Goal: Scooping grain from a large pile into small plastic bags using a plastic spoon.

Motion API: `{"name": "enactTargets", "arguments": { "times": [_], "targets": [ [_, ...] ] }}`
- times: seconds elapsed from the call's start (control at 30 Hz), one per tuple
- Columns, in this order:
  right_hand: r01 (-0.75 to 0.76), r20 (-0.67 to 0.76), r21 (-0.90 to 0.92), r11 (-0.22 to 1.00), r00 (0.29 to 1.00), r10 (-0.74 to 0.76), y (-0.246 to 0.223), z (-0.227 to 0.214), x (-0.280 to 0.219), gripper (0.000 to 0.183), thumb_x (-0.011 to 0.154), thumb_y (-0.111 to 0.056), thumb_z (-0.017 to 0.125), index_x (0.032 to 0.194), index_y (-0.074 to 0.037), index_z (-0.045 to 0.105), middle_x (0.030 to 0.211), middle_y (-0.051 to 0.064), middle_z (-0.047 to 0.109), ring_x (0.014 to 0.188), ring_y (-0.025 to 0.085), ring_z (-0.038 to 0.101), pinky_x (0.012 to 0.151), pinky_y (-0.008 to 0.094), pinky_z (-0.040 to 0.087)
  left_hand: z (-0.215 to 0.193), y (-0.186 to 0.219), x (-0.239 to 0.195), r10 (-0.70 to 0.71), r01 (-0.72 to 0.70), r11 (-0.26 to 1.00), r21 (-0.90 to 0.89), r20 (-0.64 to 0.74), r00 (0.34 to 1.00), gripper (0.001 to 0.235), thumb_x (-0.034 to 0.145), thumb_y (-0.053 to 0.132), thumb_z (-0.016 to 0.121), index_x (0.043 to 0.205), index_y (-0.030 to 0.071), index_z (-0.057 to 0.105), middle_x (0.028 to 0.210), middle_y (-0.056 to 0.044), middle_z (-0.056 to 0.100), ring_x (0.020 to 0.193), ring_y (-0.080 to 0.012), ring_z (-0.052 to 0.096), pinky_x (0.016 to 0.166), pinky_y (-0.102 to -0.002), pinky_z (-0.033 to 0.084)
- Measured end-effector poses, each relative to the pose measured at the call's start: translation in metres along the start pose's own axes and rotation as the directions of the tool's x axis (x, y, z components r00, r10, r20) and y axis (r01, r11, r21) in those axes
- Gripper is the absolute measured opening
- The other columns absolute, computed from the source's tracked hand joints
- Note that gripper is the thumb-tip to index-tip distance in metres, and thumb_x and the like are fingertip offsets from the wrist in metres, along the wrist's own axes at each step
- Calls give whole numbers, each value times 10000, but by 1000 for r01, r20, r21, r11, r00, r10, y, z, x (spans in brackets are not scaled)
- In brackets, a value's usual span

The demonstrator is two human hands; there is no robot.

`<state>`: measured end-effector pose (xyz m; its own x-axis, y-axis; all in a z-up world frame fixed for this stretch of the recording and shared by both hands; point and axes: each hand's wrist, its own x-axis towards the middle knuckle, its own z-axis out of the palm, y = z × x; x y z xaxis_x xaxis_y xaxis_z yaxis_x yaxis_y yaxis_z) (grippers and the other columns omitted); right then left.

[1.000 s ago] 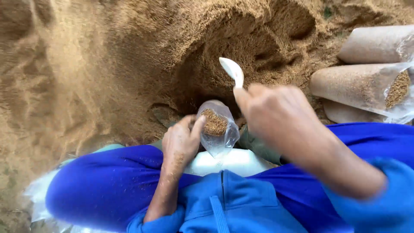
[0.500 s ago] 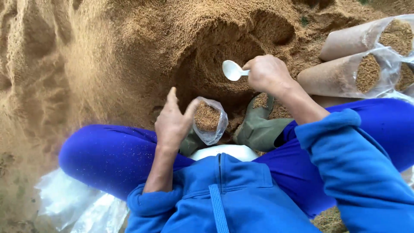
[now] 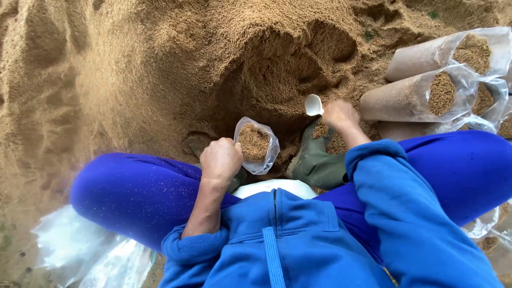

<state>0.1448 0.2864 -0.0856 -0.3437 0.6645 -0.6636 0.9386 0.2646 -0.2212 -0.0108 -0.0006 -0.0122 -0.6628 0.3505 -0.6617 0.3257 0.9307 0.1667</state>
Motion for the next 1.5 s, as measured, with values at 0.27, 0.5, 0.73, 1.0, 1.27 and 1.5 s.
{"name": "enactTargets", "arguments": {
  "times": [0.27, 0.5, 0.73, 1.0, 1.27, 1.5],
  "targets": [
    [22, 114, -173, 985, 993, -2, 8, 67, 31, 345, 976, -106, 497, 1157, 44, 751, 1108, 255, 722, 1147, 469, 657, 934, 617, 518, -23, 10, -18, 50, -42, 993, -113, 73, 996, 415, 886, 355, 494, 932, 111, 827, 856, -209, 769, 941, -436, 752, 851, -530, 596],
    [95, 45, 309, 946, 992, -115, 0, 123, 72, 430, 847, -89, 506, 1171, -178, 775, 1099, 142, 754, 1167, 332, 655, 981, 449, 500, -26, 6, -19, 66, -64, 976, -208, 2, 998, 370, 884, 272, 530, 904, 17, 798, 835, -274, 747, 899, -500, 740, 820, -584, 594],
    [32, 144, 557, 830, 980, -135, -9, 91, 61, 389, 947, -31, 524, 1305, -1, 673, 1031, 155, 738, 784, 125, 668, 692, 238, 548, -32, 11, -28, 89, -98, 938, -332, -41, 995, 336, 871, 288, 556, 819, 58, 795, 806, -273, 742, 875, -528, 729, 777, -602, 588],
    [96, 97, 591, 801, 977, -189, -17, 55, 44, 368, 909, -28, 539, 1238, 9, 699, 891, 140, 724, 656, 118, 631, 576, 213, 458, -22, 8, -23, 153, -158, 936, -315, -41, 987, 299, 825, 251, 546, 777, 69, 779, 750, -225, 738, 829, -472, 745, 776, -545, 595],
    [161, 72, 614, 773, 963, -258, -32, 5, -1, 361, 912, -5, 541, 1239, 62, 678, 921, 146, 713, 724, 119, 646, 636, 213, 471, -20, 12, -4, 159, -190, 881, -433, -108, 981, 333, 811, 285, 552, 743, 33, 761, 692, -239, 707, 791, -500, 727, 723, -551, 565],
    [196, 100, 591, 783, 945, -312, -36, -37, -46, 392, 954, 2, 490, 1311, 90, 625, 1026, 169, 676, 805, 132, 597, 701, 240, 440, -20, 18, 6, 96, -126, 878, -462, -89, 991, 291, 779, 328, 559, 670, 113, 723, 626, -127, 705, 759, -419, 732, 699, -486, 565]
  ]
}}
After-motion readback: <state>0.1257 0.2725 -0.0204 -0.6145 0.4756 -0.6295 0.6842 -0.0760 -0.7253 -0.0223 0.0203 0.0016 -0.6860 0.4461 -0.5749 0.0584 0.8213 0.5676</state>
